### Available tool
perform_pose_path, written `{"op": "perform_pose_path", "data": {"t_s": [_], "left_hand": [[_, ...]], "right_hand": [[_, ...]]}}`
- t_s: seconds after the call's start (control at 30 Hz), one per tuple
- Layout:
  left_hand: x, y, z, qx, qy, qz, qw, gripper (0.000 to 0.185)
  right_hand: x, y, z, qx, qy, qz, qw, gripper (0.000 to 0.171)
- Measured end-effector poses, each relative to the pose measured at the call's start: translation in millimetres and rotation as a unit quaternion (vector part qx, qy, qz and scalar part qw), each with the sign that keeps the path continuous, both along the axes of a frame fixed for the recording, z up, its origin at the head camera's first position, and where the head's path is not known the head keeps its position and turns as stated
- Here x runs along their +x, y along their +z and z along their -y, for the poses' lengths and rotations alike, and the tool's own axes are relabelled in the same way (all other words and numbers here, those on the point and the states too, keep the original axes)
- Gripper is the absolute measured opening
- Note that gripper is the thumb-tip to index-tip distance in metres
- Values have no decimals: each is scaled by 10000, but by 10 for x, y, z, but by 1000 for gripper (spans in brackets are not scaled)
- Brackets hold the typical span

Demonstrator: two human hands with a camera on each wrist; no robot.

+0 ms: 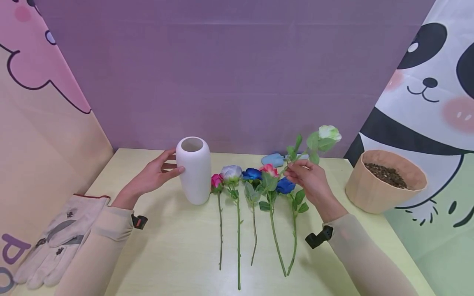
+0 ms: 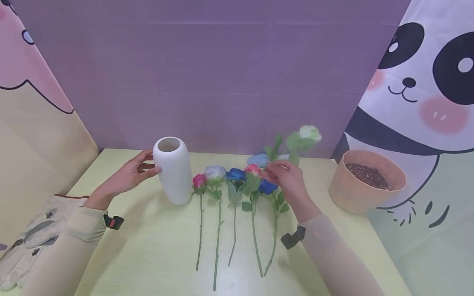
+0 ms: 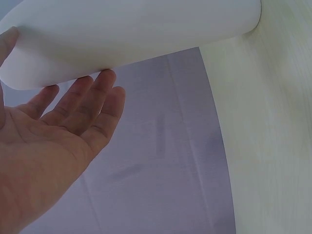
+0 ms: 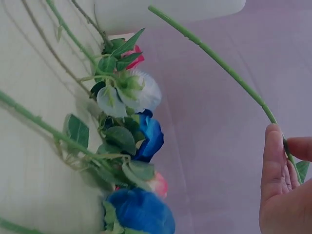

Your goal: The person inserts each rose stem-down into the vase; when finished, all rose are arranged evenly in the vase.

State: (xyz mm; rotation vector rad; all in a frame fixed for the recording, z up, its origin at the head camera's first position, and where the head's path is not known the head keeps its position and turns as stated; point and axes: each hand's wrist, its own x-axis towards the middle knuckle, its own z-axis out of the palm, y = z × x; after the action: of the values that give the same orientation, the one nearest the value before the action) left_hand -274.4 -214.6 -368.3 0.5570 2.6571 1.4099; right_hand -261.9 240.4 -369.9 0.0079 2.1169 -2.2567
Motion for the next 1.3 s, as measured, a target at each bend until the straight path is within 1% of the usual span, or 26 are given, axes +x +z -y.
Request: {"op": "perform_pose_path", "data": {"t_s": [0.13,0.27,0.37,0.63,0.93,1.07,1.3], "left_hand": [[10,11,-8,7,-6,12,10000,73],[17,18,-11,12,-6,31,10000,74],[12,16,-11,-2,5,3,10000,73],[-2,-8,-1,-66,0,-38,10000,74],[1,-14,5,-45,-17,-103,9999,73],[5,-12,5,-50,0,-87,9999,72],[-6,-15,2,-46,-20,-13,10000,71]], "right_hand": [[-30,56,63,-175,-78,5,9998,22],[-58,123,131,-427,-239,-85,9988,16],[-78,163,172,-603,-314,-148,9976,15],[-130,248,277,-986,-445,-229,9939,20],[-179,405,441,-1107,-533,-378,9917,19],[-209,461,530,-1240,-499,-467,9899,19],[-243,525,663,-1277,-546,-472,9892,16]]}}
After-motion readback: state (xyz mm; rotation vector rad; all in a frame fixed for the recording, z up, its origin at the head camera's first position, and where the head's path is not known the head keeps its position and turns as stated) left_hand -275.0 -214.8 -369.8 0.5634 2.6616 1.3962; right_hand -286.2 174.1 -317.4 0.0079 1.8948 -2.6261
